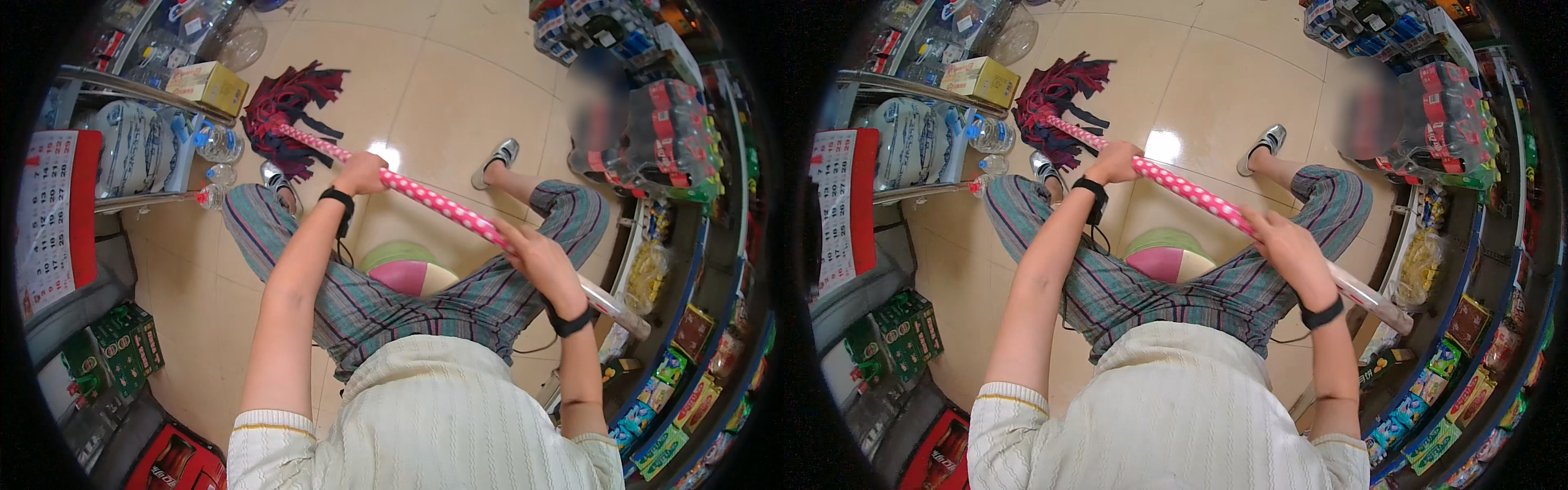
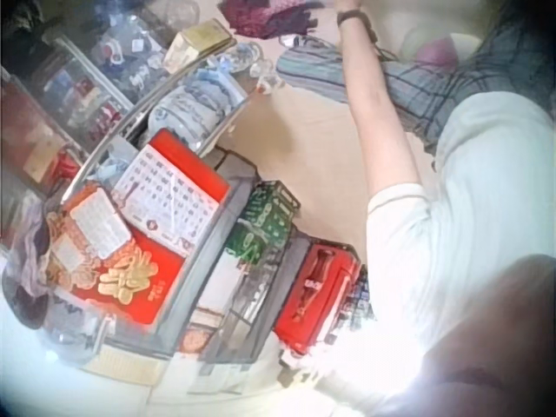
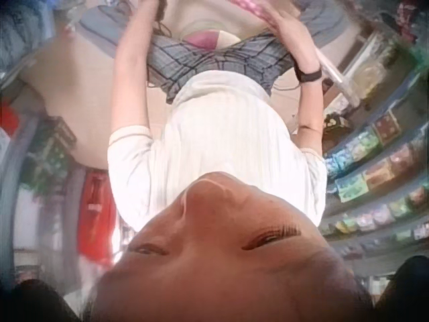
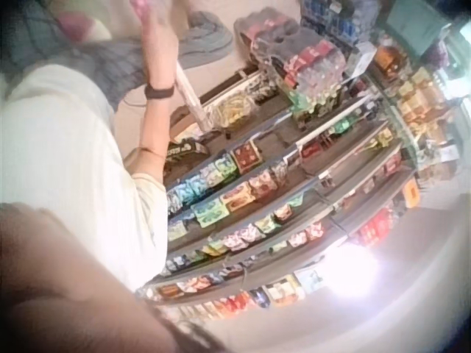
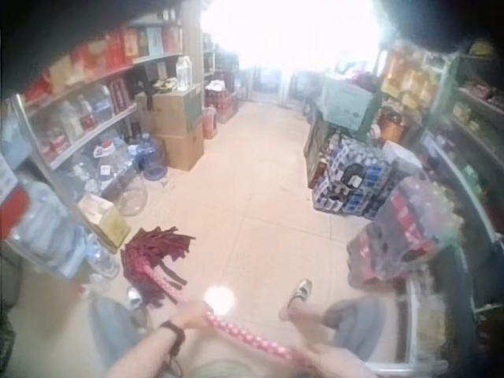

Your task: Assembling a colorful strip-head mop by attaching the head and handle together while sitting on a stool.

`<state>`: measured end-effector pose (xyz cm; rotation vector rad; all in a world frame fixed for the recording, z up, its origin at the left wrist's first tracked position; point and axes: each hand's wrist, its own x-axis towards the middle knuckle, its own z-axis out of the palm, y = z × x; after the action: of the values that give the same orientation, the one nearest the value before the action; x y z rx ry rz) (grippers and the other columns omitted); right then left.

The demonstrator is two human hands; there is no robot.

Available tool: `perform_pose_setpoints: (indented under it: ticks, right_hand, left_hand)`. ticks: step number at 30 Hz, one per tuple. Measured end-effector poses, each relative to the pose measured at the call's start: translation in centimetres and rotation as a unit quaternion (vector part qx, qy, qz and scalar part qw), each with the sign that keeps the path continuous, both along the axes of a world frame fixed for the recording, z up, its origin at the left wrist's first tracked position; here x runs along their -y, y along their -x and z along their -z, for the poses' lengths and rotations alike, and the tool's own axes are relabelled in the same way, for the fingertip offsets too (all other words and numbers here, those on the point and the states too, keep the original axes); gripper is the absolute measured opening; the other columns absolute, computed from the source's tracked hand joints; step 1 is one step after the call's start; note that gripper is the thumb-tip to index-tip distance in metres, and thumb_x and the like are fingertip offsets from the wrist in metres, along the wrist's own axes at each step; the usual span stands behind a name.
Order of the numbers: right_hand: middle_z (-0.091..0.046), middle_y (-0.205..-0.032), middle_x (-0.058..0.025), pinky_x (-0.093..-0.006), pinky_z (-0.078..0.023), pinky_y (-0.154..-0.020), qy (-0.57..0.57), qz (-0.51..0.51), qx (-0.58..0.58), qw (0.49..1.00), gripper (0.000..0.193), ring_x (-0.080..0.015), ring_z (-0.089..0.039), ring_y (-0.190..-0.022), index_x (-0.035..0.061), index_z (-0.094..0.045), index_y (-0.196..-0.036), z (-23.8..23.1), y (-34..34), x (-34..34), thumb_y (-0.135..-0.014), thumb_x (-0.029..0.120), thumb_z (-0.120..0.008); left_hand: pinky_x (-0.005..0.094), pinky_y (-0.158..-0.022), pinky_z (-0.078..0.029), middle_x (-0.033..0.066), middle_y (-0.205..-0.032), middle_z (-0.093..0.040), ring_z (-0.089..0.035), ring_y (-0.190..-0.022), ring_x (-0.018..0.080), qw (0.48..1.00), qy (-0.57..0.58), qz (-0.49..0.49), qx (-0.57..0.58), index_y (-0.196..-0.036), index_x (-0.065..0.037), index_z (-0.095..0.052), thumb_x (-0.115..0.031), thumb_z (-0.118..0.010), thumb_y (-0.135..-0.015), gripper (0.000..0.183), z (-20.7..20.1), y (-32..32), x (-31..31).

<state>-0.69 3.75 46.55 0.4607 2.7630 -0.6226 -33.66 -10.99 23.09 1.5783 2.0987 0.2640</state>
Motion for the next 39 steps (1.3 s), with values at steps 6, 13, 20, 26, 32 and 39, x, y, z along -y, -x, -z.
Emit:
perform_pose_setpoints:
  ticks: [6,13,20,26,32,39]
  right_hand:
    - [-0.058,-0.09,-0.0153,-0.0461,-0.05,-0.065,-0.064,0.098,0.144,0.983,0.069,-0.0375,-0.062,-0.076,0.029,-0.047,-0.143,-9.9,-8.1,-1.9,-0.082,0.006,-0.068]
    - [-0.057,-0.086,-0.016,-0.0472,-0.049,-0.063,-0.097,-0.014,0.255,0.962,0.061,-0.039,-0.061,-0.069,0.0293,-0.058,-0.136,-17.1,-5.6,-5.0,-0.081,0.006,-0.069]
    - [-0.055,-0.083,-0.0176,-0.048,-0.046,-0.067,-0.027,0.036,0.186,0.982,0.071,-0.0401,-0.06,-0.074,0.0319,-0.051,-0.143,-10.5,-1.2,-5.5,-0.082,-0.002,-0.064]
    - [-0.054,-0.083,-0.0164,-0.0473,-0.045,-0.066,-0.041,0.05,0.079,0.995,0.072,-0.0387,-0.059,-0.075,0.0308,-0.046,-0.146,-2.1,0.8,-4.2,-0.083,0.002,-0.066]
    - [-0.056,-0.087,-0.0165,-0.0455,-0.047,-0.068,-0.003,0.084,0.146,0.986,0.071,-0.0387,-0.059,-0.076,0.0251,-0.05,-0.144,-7.7,-3.7,-2.3,-0.079,0.003,-0.07]
    - [-0.049,-0.08,-0.0173,-0.0382,-0.041,-0.058,-0.14,0.099,0.214,0.962,0.072,-0.0362,-0.051,-0.065,0.0188,-0.054,-0.142,-20.8,-4.3,-5.3,-0.075,-0.007,-0.065]
  left_hand:
    - [0.0493,-0.065,-0.052,0.0165,-0.07,-0.067,-0.066,-0.068,0.0395,0.978,-0.121,0.091,0.144,-0.069,-0.008,-0.07,-0.042,-0.069,-0.069,0.034,-4.1,-11.2,-6.3]
    - [0.0483,-0.061,-0.052,0.0143,-0.066,-0.066,-0.066,-0.066,0.0373,0.969,-0.149,0.095,0.173,-0.071,-0.012,-0.071,-0.045,-0.07,-0.07,0.033,-7.0,-13.5,-8.5]
    - [0.0461,-0.067,-0.054,0.0121,-0.073,-0.069,-0.068,-0.073,0.0342,0.982,-0.105,0.08,0.132,-0.074,-0.014,-0.072,-0.05,-0.068,-0.071,0.037,-3.4,-7.6,-7.9]
    - [0.0466,-0.068,-0.053,0.0139,-0.073,-0.069,-0.067,-0.073,0.036,0.994,-0.056,0.06,0.073,-0.073,-0.011,-0.072,-0.046,-0.069,-0.068,0.035,0.1,-0.3,-5.0]
    - [0.0484,-0.069,-0.052,0.0173,-0.071,-0.068,-0.067,-0.072,0.0385,0.978,-0.103,0.091,0.158,-0.071,-0.009,-0.071,-0.043,-0.07,-0.067,0.035,-2.4,-6.6,-5.2]
    - [0.0471,-0.061,-0.052,0.0143,-0.063,-0.065,-0.067,-0.064,0.036,0.956,-0.186,0.06,0.217,-0.064,-0.011,-0.07,-0.045,-0.069,-0.067,0.035,-9.0,-16.2,-11.0]
